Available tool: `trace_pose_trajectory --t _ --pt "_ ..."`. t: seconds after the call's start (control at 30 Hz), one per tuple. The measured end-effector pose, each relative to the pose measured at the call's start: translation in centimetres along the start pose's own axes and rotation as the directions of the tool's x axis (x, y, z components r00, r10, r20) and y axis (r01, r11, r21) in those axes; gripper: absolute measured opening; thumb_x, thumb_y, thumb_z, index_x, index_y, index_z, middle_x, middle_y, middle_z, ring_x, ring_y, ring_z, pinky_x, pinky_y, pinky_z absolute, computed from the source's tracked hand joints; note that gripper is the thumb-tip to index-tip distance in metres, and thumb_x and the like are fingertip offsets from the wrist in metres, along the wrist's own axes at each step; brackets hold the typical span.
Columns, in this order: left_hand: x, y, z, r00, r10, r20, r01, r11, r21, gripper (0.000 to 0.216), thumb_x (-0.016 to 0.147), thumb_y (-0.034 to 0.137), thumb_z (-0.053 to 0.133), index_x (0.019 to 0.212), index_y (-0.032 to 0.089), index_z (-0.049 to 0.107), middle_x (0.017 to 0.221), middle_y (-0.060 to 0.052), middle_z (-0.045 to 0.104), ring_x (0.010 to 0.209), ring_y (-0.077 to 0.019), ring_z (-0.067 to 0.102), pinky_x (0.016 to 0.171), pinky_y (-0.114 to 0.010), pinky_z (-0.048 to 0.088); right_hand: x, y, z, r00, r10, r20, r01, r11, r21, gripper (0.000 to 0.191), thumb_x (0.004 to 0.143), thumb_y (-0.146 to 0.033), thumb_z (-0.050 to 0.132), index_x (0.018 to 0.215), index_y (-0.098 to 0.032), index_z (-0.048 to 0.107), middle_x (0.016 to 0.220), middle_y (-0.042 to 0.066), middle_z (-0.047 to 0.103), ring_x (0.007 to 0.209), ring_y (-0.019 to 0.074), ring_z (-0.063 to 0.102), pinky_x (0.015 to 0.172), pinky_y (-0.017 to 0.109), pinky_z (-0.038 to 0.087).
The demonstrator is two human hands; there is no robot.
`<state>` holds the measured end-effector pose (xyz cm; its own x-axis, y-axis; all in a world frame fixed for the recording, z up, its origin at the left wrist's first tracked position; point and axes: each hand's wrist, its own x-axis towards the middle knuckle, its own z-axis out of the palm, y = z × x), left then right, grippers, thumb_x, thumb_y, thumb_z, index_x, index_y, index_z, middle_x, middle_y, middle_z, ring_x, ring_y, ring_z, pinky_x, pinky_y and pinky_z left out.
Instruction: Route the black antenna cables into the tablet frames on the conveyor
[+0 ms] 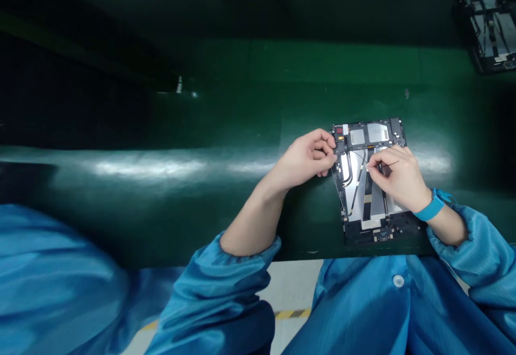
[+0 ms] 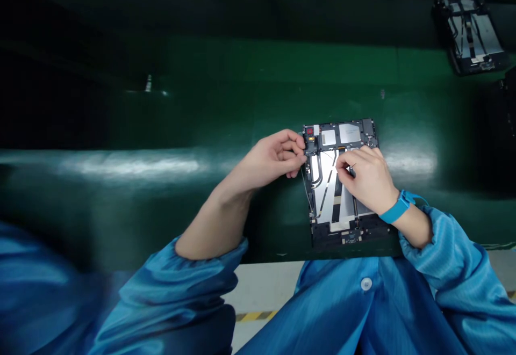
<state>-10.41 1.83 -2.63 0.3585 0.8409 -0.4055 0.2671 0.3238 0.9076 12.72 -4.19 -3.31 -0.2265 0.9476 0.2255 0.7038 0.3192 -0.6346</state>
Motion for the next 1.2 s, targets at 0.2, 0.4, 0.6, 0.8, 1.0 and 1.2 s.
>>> trace_pose_trajectory --t 0.2,0.4,0.6,0.8,1.0,1.2 --pt "0.3 -0.3 -0.9 0.996 0.018 0.085 -0.013 0.998 -0.058 0.034 0.073 0.022 0.083 0.092 0.020 0.055 0.065 0.006 0.060 0.048 -0.0090 0.059 0.045 -0.021 0.048 0.0 -0.2 0.1 0.999 -0.028 -0.027 0.029 0.999 0.032 0.016 0.091 -0.012 0.066 0.080 -0.024 0.067 0.075 -0.003 0.073 0.076 0.0189 0.062 0.077 0.032 0.039" --pt "0.0 -0.3 -0.6 0.997 0.026 0.070 -0.018 0.993 -0.117 0.034 0.072 0.019 0.083 0.092 0.020 0.056 0.066 0.006 0.062 0.048 -0.0085 0.060 0.047 -0.020 0.050 0.0 -0.3 -0.1 1.000 -0.017 -0.002 0.017 1.000 0.015 0.016 0.091 -0.013 0.065 0.080 -0.024 0.066 0.074 -0.002 0.072 0.076 0.0195 0.061 0.076 0.032 0.038" --pt "-0.1 -0.3 1.2 0.998 -0.024 -0.065 0.012 0.983 -0.182 0.029 0.069 0.013 0.075 0.087 0.021 0.053 0.059 0.009 0.057 0.042 -0.0080 0.054 0.042 -0.020 0.045 0.0 0.0 -0.2 0.999 -0.035 -0.018 0.036 0.999 0.030 0.017 0.087 -0.008 0.060 0.082 -0.024 0.065 0.076 -0.001 0.070 0.077 0.0193 0.061 0.076 0.032 0.037" --pt "-0.4 0.5 1.3 0.984 -0.026 -0.177 0.032 0.999 0.030 0.020 0.073 0.022 0.073 0.085 0.020 0.058 0.062 0.006 0.060 0.047 -0.0108 0.055 0.047 -0.024 0.044 0.0 0.3 -0.2 0.998 -0.058 -0.030 0.060 0.996 0.062 0.018 0.082 -0.006 0.058 0.080 -0.023 0.062 0.075 -0.002 0.068 0.076 0.0188 0.060 0.076 0.032 0.039" --pt "0.7 3.6 -0.2 0.991 0.123 -0.060 -0.048 0.721 0.691 0.008 0.080 0.025 0.071 0.076 0.019 0.075 0.070 -0.002 0.072 0.067 -0.0180 0.066 0.070 -0.030 0.048 -0.1 0.5 -0.1 0.995 -0.083 -0.060 0.086 0.995 0.050 0.021 0.078 -0.004 0.057 0.080 -0.024 0.061 0.074 -0.002 0.067 0.075 0.0186 0.060 0.077 0.031 0.040" --pt "2.1 6.5 -0.1 0.979 0.106 0.171 -0.198 0.345 0.917 0.015 0.085 0.020 0.065 0.078 0.021 0.079 0.080 -0.004 0.078 0.079 -0.0222 0.070 0.080 -0.032 0.049 0.2 0.7 -0.2 0.995 -0.082 -0.055 0.086 0.994 0.069 0.020 0.076 -0.004 0.058 0.077 -0.024 0.060 0.071 -0.003 0.065 0.071 0.0178 0.058 0.075 0.031 0.041"
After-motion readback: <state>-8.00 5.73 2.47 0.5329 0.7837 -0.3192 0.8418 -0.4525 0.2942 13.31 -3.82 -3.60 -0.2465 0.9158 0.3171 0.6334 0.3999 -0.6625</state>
